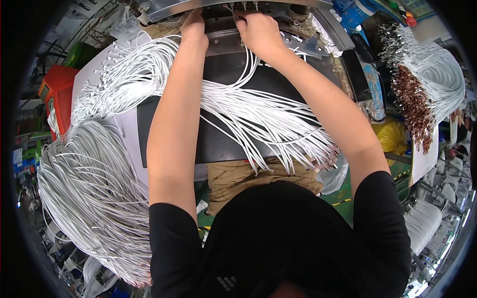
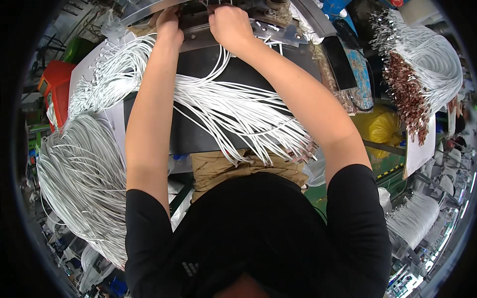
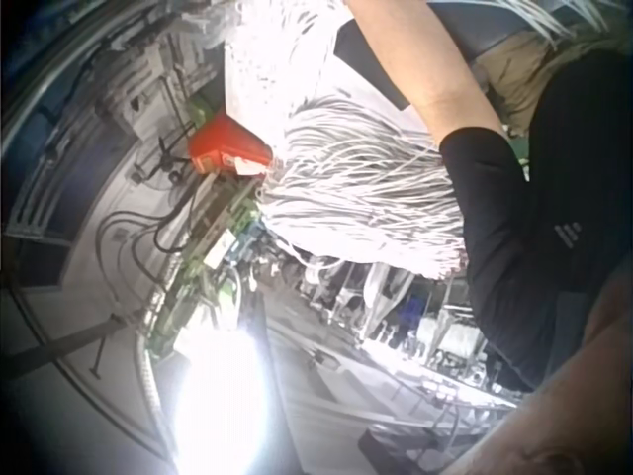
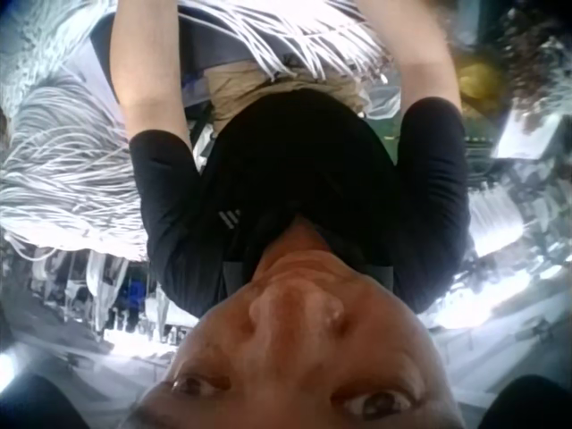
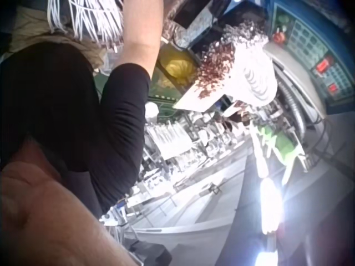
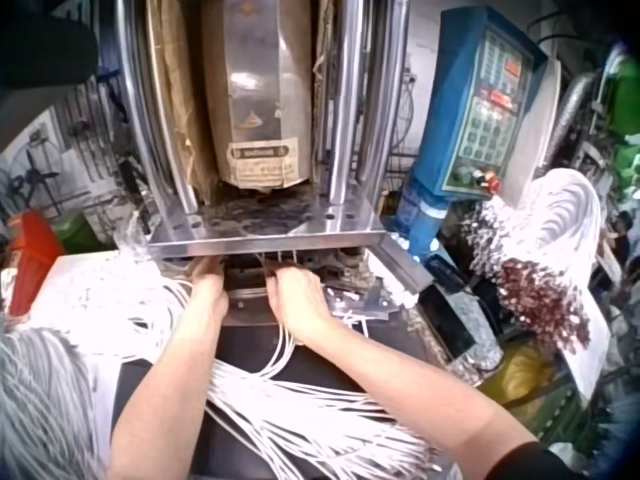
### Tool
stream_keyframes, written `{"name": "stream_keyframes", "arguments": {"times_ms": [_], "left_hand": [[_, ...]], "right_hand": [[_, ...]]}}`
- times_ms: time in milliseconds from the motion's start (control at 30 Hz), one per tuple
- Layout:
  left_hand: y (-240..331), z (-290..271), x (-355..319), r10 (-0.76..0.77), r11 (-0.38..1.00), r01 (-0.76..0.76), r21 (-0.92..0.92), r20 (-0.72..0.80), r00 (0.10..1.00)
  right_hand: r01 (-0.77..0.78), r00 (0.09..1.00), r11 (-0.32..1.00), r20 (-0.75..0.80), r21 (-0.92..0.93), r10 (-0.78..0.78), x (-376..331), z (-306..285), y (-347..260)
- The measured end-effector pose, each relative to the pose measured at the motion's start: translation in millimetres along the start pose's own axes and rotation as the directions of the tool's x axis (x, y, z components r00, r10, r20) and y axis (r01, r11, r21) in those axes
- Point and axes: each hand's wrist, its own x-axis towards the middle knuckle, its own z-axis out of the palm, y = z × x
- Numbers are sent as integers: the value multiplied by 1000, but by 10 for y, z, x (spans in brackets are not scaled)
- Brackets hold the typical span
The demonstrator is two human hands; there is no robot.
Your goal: Organize and group white cables into a plastic alignment tool at a manual assembly station.
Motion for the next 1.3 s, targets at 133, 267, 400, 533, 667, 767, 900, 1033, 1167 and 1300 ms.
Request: {"name": "stream_keyframes", "arguments": {"times_ms": [133,267,400,533,667,767,900,1033,1167,1300], "left_hand": [[17,-73,22,62,998,-61,-21,39,997],[96,-58,-56,229,973,-227,-51,46,972],[121,-59,-106,204,977,-200,-72,45,978],[114,-47,-92,214,977,-213,-26,26,977],[70,-62,-33,230,971,-225,-82,57,972],[47,-217,73,242,966,-236,-109,47,969],[124,53,-221,207,977,-205,-67,36,978],[209,-3,-277,229,973,-229,-22,20,973],[176,-83,-183,238,970,-236,-54,41,970],[51,82,-132,236,968,-224,-111,110,965]], "right_hand": [[10,1000,999,-23,45,-9,44,36,-24],[-52,997,985,72,164,41,66,29,29],[-64,973,996,225,69,47,171,64,69],[-166,972,946,211,277,108,189,53,69],[-221,957,954,235,204,172,219,-14,17],[-242,944,942,281,233,173,235,-89,-127],[-198,977,961,113,194,179,105,147,102],[-90,996,983,5,160,91,79,177,38],[-138,973,975,206,172,101,281,45,-17],[-51,981,999,188,18,46,375,150,120]]}}
